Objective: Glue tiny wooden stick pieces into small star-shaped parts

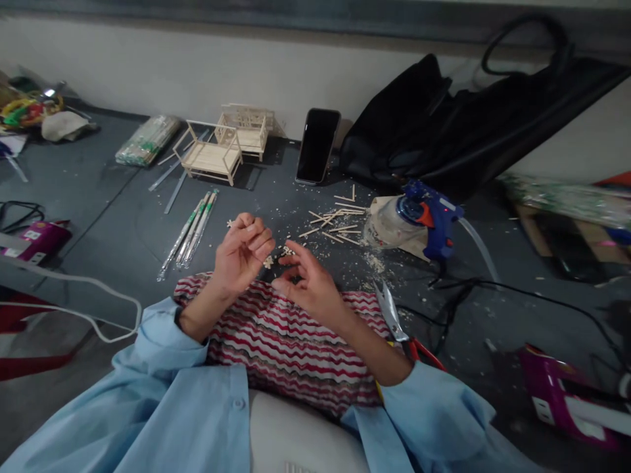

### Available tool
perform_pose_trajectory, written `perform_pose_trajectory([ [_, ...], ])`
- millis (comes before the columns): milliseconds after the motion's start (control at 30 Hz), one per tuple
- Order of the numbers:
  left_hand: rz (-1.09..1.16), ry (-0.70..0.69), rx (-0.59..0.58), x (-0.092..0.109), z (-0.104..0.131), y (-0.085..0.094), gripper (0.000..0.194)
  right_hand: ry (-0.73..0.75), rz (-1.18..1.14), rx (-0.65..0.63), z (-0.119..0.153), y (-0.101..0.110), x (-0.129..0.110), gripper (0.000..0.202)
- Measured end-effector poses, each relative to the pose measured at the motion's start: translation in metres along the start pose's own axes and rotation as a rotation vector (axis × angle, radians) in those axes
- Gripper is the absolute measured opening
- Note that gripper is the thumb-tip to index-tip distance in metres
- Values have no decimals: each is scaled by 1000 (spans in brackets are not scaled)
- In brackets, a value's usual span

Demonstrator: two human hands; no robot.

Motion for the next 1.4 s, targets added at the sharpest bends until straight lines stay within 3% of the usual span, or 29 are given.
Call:
perform_pose_trajectory([
  [100,172,96,-51,-8,6,-17,20,-11,7,-70,-4,-12,-7,31],
  [167,225,120,-58,-2,8,-20,17,-68,41,-98,-3,-11,-7,19],
  [333,106,-31,86,33,12,11,16,-102,316,-2,20,20,-7,24],
  [400,-65,-38,155,33,16,22,16,-71,483,62,31,33,-10,25],
  [433,-149,28,145,27,18,23,18,-52,557,85,36,37,-12,26],
  [500,-316,228,19,5,21,13,21,-8,680,103,41,41,-16,27],
  [600,-492,382,-190,-20,24,-10,27,66,872,99,43,39,-22,32],
  [767,-456,472,-296,-37,24,-28,35,127,1110,23,39,32,-20,32],
  [900,-352,493,-276,-46,24,-25,33,108,994,12,36,32,-14,34],
  [1000,-344,480,-195,-51,24,-19,34,55,718,89,35,40,-9,40],
  [1100,-375,453,-127,-53,23,-15,33,-18,391,159,34,48,-2,28],
  [1233,-390,439,-120,-56,21,-15,32,-118,62,192,31,54,8,20],
  [1400,-381,466,-123,-59,21,-16,33,-168,-61,150,28,53,13,14],
])
Point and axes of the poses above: each hand's wrist, its own z-axis away from the middle knuckle, its own y-axis out of the back of the hand, x = y × z, the point moved 5 cm from there along -z, towards the middle knuckle, and after that the axes turned 10 degrees about -x, right-handed, at the moved point
